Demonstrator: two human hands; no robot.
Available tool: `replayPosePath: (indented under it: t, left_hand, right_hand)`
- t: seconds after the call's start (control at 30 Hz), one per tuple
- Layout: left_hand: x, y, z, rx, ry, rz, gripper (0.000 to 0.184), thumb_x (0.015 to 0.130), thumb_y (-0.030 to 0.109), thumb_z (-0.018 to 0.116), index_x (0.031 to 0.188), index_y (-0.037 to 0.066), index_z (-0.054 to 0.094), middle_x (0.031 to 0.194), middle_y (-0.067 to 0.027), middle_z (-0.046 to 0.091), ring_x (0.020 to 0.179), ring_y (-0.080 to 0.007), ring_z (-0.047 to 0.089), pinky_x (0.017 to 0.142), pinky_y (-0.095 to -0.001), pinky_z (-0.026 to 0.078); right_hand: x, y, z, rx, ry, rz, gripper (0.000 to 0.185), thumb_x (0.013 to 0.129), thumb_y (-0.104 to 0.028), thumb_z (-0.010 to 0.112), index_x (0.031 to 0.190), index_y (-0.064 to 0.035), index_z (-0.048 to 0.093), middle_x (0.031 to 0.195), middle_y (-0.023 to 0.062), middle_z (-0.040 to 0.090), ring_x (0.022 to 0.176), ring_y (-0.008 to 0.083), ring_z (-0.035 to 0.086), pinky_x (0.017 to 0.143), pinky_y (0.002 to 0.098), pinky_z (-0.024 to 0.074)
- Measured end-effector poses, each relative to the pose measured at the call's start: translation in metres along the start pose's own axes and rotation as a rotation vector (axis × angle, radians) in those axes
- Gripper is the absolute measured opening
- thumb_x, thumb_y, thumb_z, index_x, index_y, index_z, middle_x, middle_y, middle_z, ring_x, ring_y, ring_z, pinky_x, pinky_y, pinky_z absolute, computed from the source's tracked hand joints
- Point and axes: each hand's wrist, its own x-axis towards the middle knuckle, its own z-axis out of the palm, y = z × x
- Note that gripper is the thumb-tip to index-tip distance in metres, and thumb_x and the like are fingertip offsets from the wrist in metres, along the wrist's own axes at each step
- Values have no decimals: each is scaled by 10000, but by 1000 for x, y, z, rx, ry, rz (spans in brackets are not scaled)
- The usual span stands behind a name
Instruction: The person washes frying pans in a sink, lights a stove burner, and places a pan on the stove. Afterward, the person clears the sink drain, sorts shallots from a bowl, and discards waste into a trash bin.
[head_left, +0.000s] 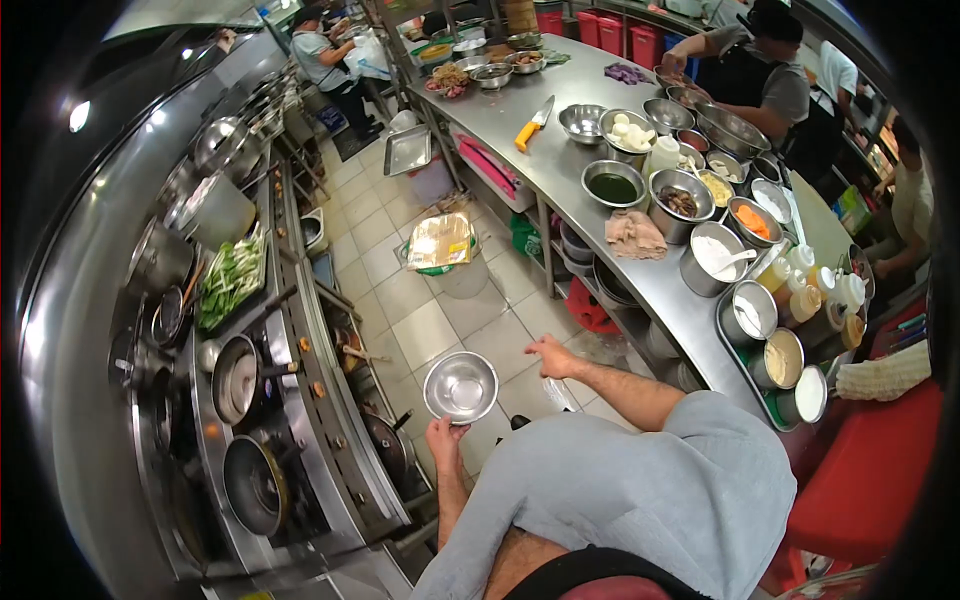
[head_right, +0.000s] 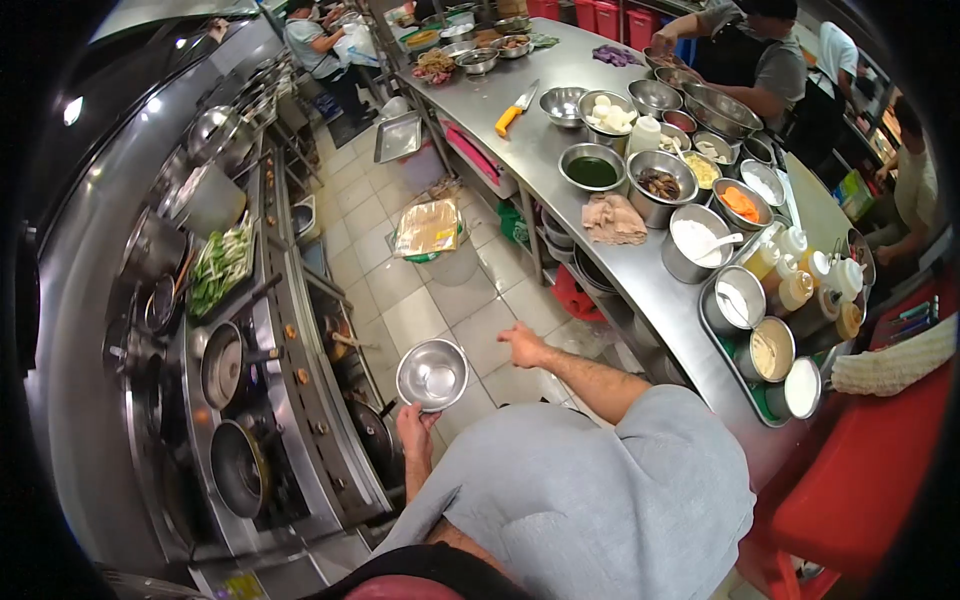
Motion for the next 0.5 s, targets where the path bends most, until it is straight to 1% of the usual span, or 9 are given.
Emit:
replayPosePath:
  t: [0.03, 0.1, 0.13, 0.2, 0.23, 0.27, 0.33, 0.37, 0.5]
  left_hand:
    - [16, 9, 1, 18, -4, 10, 121, 835, 93, 463, 756, 18, 411, 760, -109, 542, 611, -199, 582, 565, -332, 544]
    - [46, 24, 1, 41, -17, 10, 123, 837, 90, 460, 751, 18, 411, 756, -110, 542, 609, -196, 582, 566, -330, 544]
    - [59, 30, 2, 42, -32, 11, 129, 839, 91, 460, 745, 20, 409, 744, -108, 538, 609, -193, 582, 566, -328, 543]
    - [77, 37, 2, 49, -41, -4, 136, 841, 92, 461, 738, 21, 407, 733, -106, 534, 609, -189, 581, 565, -327, 543]
    - [86, 42, 6, 41, -49, -9, 140, 842, 92, 463, 734, 23, 405, 725, -103, 532, 611, -186, 581, 566, -325, 543]
    - [96, 47, 11, 32, -58, -12, 145, 842, 92, 464, 729, 25, 403, 717, -100, 529, 613, -183, 580, 566, -324, 543]
    - [113, 49, 21, 34, -71, -29, 142, 841, 92, 470, 736, 28, 400, 721, -100, 528, 613, -182, 578, 569, -328, 543]
    - [121, 48, 25, 20, -87, -44, 139, 841, 93, 471, 741, 30, 400, 728, -102, 531, 611, -182, 577, 570, -332, 543]
    - [153, 50, 44, 3, -110, -91, 132, 840, 102, 475, 756, 33, 400, 727, -92, 526, 615, -180, 576, 572, -340, 541]
  right_hand:
    - [9, 4, -6, -1, 13, 13, 313, 651, -71, 646, 959, -74, 587, 790, 99, 581, 753, 266, 551, 722, 342, 456]
    - [24, 8, -22, 9, -95, 320, 406, 634, 2, 595, 1030, -75, 556, 815, 125, 581, 810, 318, 556, 798, 355, 443]
    - [31, 12, -23, 8, -90, 333, 406, 634, 2, 595, 1030, -75, 556, 815, 125, 581, 810, 318, 556, 798, 355, 443]
    - [38, 21, -15, 109, 73, 468, 442, 664, -22, 577, 1096, -87, 510, 955, 167, 577, 970, 304, 528, 837, 359, 418]
    - [41, 21, -12, 14, 169, 390, 388, 652, -38, 602, 1036, -62, 547, 969, 150, 584, 913, 284, 555, 790, 333, 441]
    - [48, 23, -10, 18, 164, 398, 388, 652, -38, 602, 1036, -62, 547, 969, 150, 584, 913, 284, 555, 790, 333, 441]
    - [59, 25, -9, 207, 8, 492, 258, 653, -74, 627, 908, -45, 597, 891, 132, 611, 798, 252, 585, 712, 317, 463]
    - [67, 30, -2, 271, 31, 492, 181, 660, -129, 648, 819, -47, 620, 765, 115, 619, 697, 222, 587, 651, 321, 466]
    - [110, 29, -11, 275, -41, 511, 161, 674, -170, 646, 776, -47, 624, 700, 111, 614, 665, 232, 585, 631, 330, 460]
